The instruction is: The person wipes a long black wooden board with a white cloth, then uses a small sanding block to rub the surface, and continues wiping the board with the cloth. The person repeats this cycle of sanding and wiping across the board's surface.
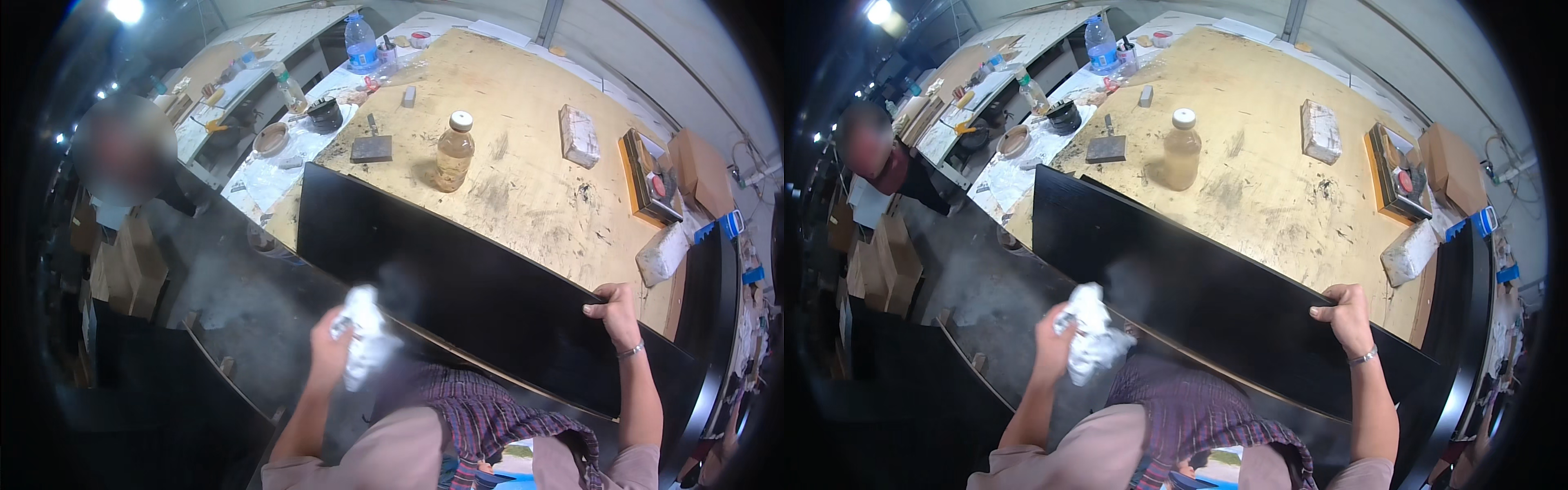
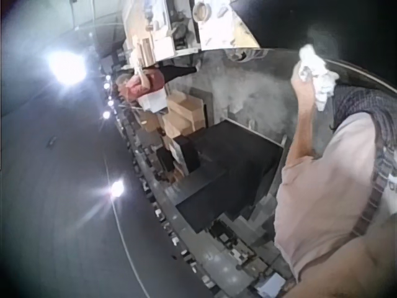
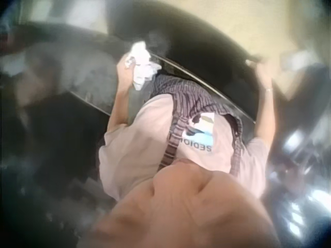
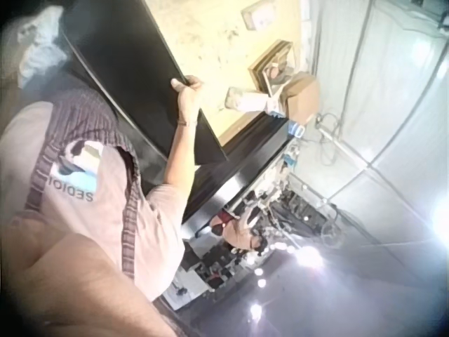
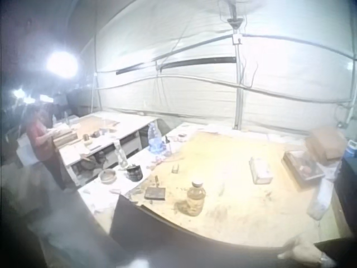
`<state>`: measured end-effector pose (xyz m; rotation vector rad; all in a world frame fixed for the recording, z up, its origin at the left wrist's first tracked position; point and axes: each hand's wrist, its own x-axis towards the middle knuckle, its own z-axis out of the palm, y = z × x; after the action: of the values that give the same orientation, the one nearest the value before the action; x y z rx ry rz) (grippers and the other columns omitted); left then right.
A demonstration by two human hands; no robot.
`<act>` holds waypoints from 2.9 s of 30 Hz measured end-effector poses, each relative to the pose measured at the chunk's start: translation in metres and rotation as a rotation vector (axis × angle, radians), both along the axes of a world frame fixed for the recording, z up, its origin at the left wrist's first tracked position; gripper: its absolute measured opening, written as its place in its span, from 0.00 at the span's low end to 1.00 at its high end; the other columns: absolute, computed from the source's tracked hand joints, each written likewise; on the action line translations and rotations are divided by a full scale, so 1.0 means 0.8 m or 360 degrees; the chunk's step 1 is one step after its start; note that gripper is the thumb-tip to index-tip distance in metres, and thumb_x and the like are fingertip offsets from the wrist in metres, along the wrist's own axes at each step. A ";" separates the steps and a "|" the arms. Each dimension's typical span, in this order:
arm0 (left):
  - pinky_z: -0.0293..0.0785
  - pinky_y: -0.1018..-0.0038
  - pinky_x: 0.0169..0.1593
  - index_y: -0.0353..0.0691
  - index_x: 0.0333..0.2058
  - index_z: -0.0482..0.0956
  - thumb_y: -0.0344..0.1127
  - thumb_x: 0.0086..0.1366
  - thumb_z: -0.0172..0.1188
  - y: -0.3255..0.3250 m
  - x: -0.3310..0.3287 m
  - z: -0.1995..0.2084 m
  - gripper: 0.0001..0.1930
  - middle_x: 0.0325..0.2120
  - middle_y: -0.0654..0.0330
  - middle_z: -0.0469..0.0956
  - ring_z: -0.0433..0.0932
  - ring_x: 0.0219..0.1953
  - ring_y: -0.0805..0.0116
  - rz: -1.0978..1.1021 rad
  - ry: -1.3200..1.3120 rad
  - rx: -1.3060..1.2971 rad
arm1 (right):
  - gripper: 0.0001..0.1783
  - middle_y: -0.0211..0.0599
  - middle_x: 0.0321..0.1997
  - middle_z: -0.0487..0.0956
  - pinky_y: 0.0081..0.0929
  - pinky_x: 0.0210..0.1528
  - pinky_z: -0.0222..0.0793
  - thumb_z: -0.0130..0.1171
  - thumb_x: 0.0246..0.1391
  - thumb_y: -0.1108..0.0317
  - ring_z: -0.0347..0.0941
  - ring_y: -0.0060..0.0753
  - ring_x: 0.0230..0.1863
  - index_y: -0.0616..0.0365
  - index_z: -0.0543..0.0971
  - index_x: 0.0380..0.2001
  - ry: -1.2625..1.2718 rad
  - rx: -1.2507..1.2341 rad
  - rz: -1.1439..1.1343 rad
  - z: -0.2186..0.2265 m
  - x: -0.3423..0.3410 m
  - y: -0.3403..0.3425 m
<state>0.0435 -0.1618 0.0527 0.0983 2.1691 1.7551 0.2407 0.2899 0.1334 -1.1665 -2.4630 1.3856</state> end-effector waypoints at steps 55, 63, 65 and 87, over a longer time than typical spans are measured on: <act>0.74 0.58 0.51 0.42 0.44 0.85 0.30 0.60 0.66 0.066 -0.448 -0.093 0.12 0.38 0.55 0.81 0.77 0.46 0.51 -0.0284 0.1377 -0.1243 | 0.27 0.50 0.53 0.75 0.50 0.59 0.68 0.55 0.38 0.80 0.69 0.59 0.54 0.57 0.80 0.47 0.0413 0.1064 0.0535 -0.156 -0.107 -0.195; 0.74 0.58 0.46 0.40 0.36 0.83 0.32 0.59 0.64 0.053 -0.477 -0.108 0.06 0.34 0.56 0.78 0.76 0.42 0.54 -0.0658 0.1828 -0.1277 | 0.28 0.52 0.55 0.75 0.58 0.64 0.64 0.52 0.41 0.77 0.69 0.63 0.56 0.56 0.80 0.50 0.0281 0.1045 0.0518 -0.161 -0.103 -0.197; 0.74 0.58 0.44 0.39 0.33 0.81 0.31 0.61 0.62 0.047 -0.480 -0.111 0.04 0.33 0.55 0.77 0.75 0.40 0.54 -0.0673 0.1983 -0.1315 | 0.28 0.52 0.55 0.74 0.58 0.65 0.64 0.52 0.41 0.77 0.69 0.63 0.56 0.56 0.80 0.51 0.0272 0.1051 0.0533 -0.162 -0.104 -0.198; 0.72 0.63 0.41 0.41 0.40 0.86 0.23 0.62 0.60 0.105 -0.248 -0.075 0.11 0.28 0.59 0.72 0.75 0.36 0.57 -0.0936 0.1448 -0.0466 | 0.28 0.48 0.57 0.74 0.53 0.64 0.65 0.55 0.40 0.77 0.69 0.58 0.56 0.58 0.79 0.51 0.0250 0.1135 0.0555 -0.163 -0.104 -0.197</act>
<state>-0.1552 -0.0781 -0.0077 1.5310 2.5186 1.1173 0.1573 0.1323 0.0032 -0.4719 -2.7450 0.4960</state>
